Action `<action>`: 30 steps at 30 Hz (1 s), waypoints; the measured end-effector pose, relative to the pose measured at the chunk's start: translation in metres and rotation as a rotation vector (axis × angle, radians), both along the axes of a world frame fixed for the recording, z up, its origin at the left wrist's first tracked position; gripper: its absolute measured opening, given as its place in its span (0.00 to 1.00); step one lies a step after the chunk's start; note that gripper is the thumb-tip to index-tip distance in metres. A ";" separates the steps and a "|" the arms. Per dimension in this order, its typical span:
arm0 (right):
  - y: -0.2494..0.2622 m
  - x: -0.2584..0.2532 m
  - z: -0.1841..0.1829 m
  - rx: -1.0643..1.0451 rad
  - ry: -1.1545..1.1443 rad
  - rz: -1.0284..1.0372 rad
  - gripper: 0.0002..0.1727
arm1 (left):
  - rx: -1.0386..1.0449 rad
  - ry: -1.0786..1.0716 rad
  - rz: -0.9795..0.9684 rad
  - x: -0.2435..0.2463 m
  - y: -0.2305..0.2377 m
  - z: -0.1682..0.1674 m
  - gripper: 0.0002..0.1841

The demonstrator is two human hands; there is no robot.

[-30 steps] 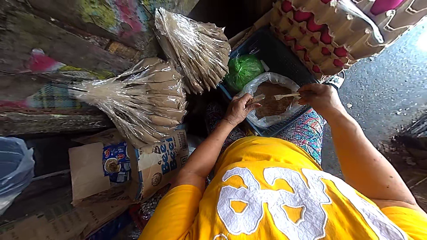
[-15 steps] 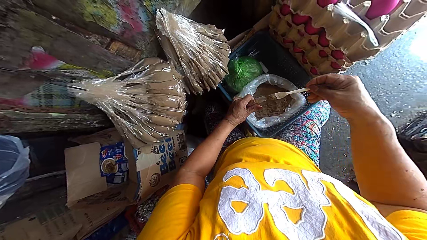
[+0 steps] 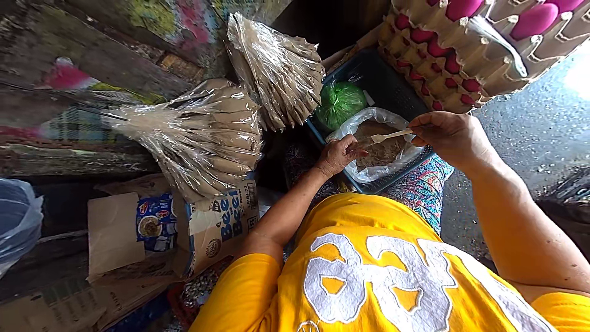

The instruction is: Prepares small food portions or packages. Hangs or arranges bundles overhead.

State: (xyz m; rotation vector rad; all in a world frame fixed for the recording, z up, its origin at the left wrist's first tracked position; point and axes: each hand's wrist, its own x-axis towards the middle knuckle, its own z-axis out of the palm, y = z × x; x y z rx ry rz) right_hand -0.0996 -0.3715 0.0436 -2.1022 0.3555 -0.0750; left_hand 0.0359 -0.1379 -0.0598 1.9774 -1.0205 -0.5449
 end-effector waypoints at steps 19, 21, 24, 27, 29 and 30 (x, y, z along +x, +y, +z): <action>0.014 -0.037 0.014 -0.414 -0.377 0.046 0.13 | -0.391 0.200 0.183 -0.014 0.013 0.001 0.12; 0.010 -0.041 -0.021 -0.267 -0.249 -0.077 0.13 | -0.391 0.209 0.200 -0.014 0.015 0.006 0.11; 0.018 -0.040 -0.065 -0.214 -0.005 -0.151 0.15 | -0.367 0.226 0.199 -0.016 0.015 0.013 0.12; 0.040 -0.032 -0.060 -0.235 -0.015 -0.095 0.19 | -0.355 0.258 0.175 -0.018 0.014 0.020 0.12; 0.058 -0.023 -0.043 -0.227 -0.173 -0.023 0.17 | -0.367 0.267 0.171 -0.020 0.013 0.018 0.12; 0.065 -0.018 -0.033 -0.227 -0.244 0.020 0.16 | -0.372 0.276 0.170 -0.021 0.012 0.017 0.12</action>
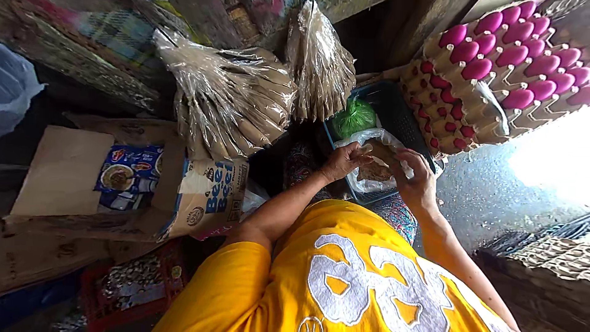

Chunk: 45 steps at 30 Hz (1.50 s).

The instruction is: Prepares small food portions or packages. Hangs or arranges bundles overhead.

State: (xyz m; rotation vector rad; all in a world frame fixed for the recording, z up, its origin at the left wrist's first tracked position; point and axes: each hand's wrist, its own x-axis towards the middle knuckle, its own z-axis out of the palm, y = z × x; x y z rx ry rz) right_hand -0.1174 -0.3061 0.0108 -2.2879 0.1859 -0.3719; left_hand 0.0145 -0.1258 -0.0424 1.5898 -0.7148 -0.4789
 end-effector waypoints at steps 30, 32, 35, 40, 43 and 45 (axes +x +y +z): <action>0.000 0.046 0.127 -0.440 -0.112 0.273 0.13 | -0.090 0.113 -0.167 -0.008 0.014 0.000 0.26; -0.009 0.044 0.133 -0.463 -0.101 0.258 0.13 | -0.122 0.209 -0.218 -0.009 0.015 0.001 0.25; -0.017 0.039 0.141 -0.467 -0.095 0.203 0.13 | -0.106 0.308 -0.293 -0.008 0.017 0.006 0.37; -0.026 0.032 0.149 -0.449 -0.071 0.160 0.15 | -0.091 0.456 -0.337 -0.007 0.013 0.011 0.40; -0.033 0.028 0.143 -0.433 -0.043 0.143 0.14 | -0.089 0.530 -0.328 -0.009 0.014 0.013 0.33; -0.040 0.026 0.144 -0.416 -0.033 0.110 0.15 | -0.101 0.521 -0.346 -0.008 0.014 0.013 0.20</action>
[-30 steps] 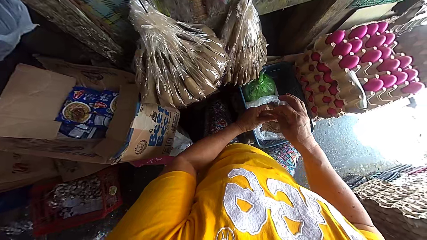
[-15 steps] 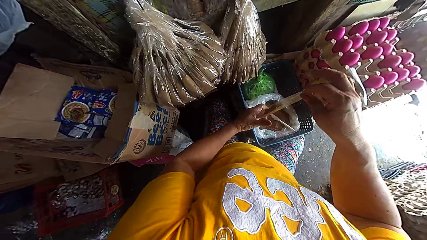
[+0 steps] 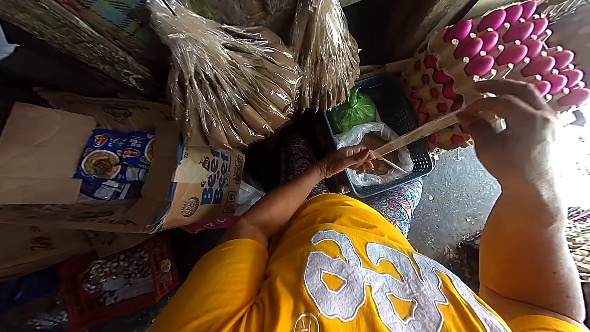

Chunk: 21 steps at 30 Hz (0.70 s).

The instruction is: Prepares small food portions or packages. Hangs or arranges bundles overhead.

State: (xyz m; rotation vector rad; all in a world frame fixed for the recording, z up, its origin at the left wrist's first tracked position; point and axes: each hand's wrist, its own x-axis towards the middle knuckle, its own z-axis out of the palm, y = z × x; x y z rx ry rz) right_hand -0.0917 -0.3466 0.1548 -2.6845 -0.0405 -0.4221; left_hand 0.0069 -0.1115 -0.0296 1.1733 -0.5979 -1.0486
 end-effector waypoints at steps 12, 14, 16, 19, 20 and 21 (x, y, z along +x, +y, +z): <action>-0.023 -0.006 -0.002 0.011 0.067 -0.150 0.16 | 0.058 0.041 0.032 -0.006 0.010 0.001 0.14; -0.023 -0.008 -0.001 -0.004 0.056 -0.148 0.17 | 0.074 0.027 0.031 -0.006 0.010 0.005 0.12; -0.019 -0.012 0.000 -0.016 0.046 -0.131 0.16 | 0.110 -0.029 0.000 -0.005 0.010 0.008 0.15; -0.014 -0.016 0.004 -0.025 0.030 -0.102 0.14 | 0.113 -0.042 -0.013 -0.003 0.012 0.005 0.18; -0.012 -0.016 0.005 -0.022 0.025 -0.102 0.15 | 0.096 -0.017 -0.012 -0.003 0.012 0.005 0.19; -0.010 -0.016 0.006 -0.012 0.030 -0.092 0.15 | 0.076 0.007 -0.024 -0.003 0.012 0.003 0.20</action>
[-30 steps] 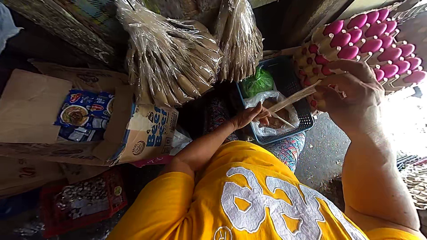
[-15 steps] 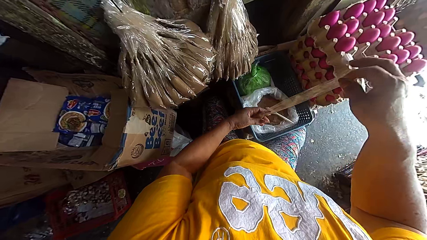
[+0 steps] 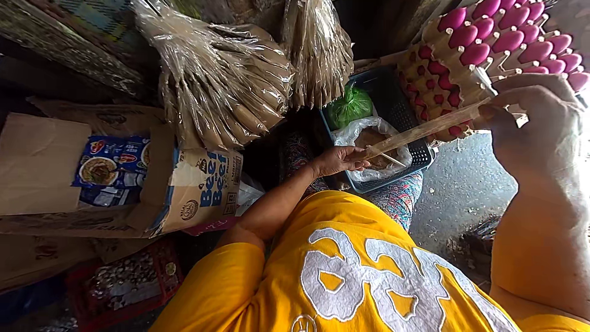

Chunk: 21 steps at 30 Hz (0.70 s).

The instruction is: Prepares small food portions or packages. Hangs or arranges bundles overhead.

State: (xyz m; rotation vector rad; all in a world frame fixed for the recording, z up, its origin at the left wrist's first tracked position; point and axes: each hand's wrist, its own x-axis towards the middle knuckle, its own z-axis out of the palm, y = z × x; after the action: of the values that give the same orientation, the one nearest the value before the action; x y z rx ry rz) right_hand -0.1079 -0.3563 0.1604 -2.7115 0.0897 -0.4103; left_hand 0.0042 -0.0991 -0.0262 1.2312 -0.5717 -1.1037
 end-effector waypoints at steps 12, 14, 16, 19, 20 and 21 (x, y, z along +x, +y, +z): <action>0.066 0.012 -0.025 0.117 0.064 0.269 0.10 | -0.260 -0.152 0.145 -0.017 -0.013 0.050 0.21; 0.069 0.016 -0.033 0.107 0.083 0.265 0.10 | -0.295 -0.243 0.254 -0.017 -0.018 0.055 0.18; 0.070 0.017 -0.040 0.131 0.099 0.266 0.10 | -0.317 -0.293 0.299 -0.014 -0.022 0.054 0.11; 0.062 0.015 -0.049 0.239 0.070 0.216 0.12 | -0.255 -0.303 0.306 -0.013 -0.024 0.053 0.08; 0.056 0.015 -0.056 0.270 0.069 0.172 0.13 | -0.239 -0.331 0.322 -0.014 -0.024 0.050 0.07; 0.048 0.015 -0.065 0.276 0.096 0.106 0.15 | -0.223 -0.364 0.348 -0.014 -0.024 0.047 0.07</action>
State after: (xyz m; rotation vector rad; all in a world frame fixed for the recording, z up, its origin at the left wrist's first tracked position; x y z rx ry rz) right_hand -0.0929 -0.3078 0.0954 -2.4497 0.0268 -0.2189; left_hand -0.0097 -0.1229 0.0204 1.2829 -0.7025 -0.5112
